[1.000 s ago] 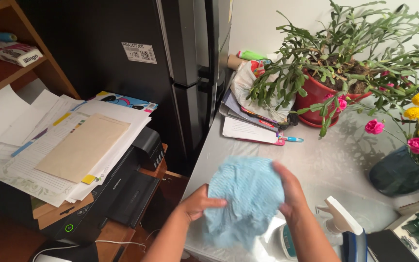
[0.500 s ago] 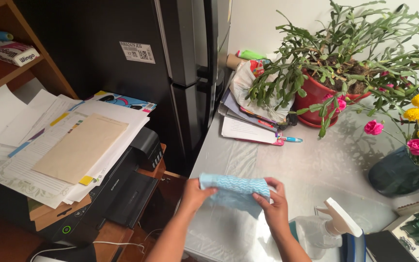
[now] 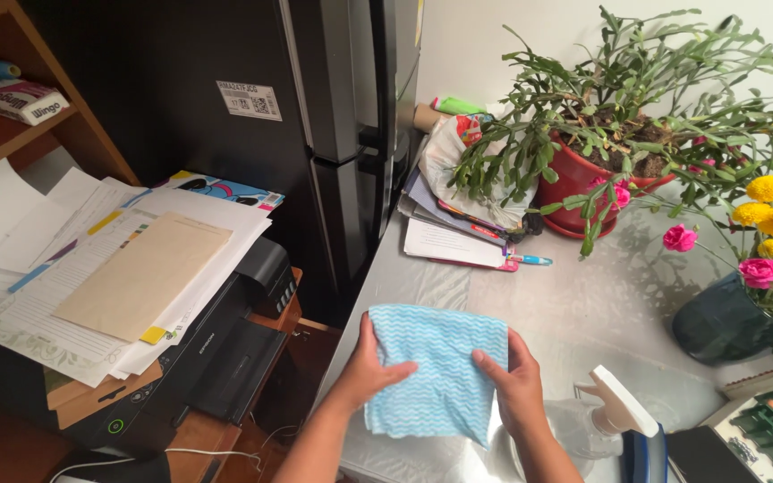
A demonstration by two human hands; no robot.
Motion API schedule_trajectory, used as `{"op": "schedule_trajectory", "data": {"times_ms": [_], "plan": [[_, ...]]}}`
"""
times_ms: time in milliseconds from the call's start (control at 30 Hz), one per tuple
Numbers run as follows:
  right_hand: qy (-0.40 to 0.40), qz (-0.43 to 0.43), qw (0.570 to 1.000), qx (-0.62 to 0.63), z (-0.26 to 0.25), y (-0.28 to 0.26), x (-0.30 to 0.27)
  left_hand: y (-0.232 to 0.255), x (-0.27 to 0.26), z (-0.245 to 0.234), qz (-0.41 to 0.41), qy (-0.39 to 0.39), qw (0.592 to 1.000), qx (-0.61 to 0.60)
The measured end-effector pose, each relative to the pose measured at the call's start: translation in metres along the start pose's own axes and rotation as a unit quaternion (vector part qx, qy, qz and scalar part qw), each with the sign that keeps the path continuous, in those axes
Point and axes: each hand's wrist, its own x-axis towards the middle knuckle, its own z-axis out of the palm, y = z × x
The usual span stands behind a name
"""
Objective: The person moves a photo album from a wooden shelf to a table, then wipes the shelf with a cloth. They reposition a small square device on the shelf and continue wiping the shelf surface. Finally, they spray a cleaning solution onto the cloth and wipe the table surface.
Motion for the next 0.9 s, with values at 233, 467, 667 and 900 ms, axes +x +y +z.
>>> {"op": "schedule_trajectory", "data": {"times_ms": [233,467,667,900], "plan": [[0.081,-0.016,0.996,-0.031,-0.014,0.000,0.000,-0.027,0.011,0.043,-0.079,0.184,0.914,-0.353],[0.078,-0.347,0.837,-0.416,-0.044,-0.070,-0.043,-0.028,0.010,0.072,-0.194,0.045,0.911,-0.360],[0.178,-0.436,0.832,-0.294,-0.137,-0.073,-0.045,-0.022,0.016,0.099,-0.193,0.087,0.915,-0.343],[-0.006,0.042,0.988,-0.148,-0.176,-0.059,-0.047,-0.041,0.028,0.120,-0.206,0.067,0.910,-0.353]]}}
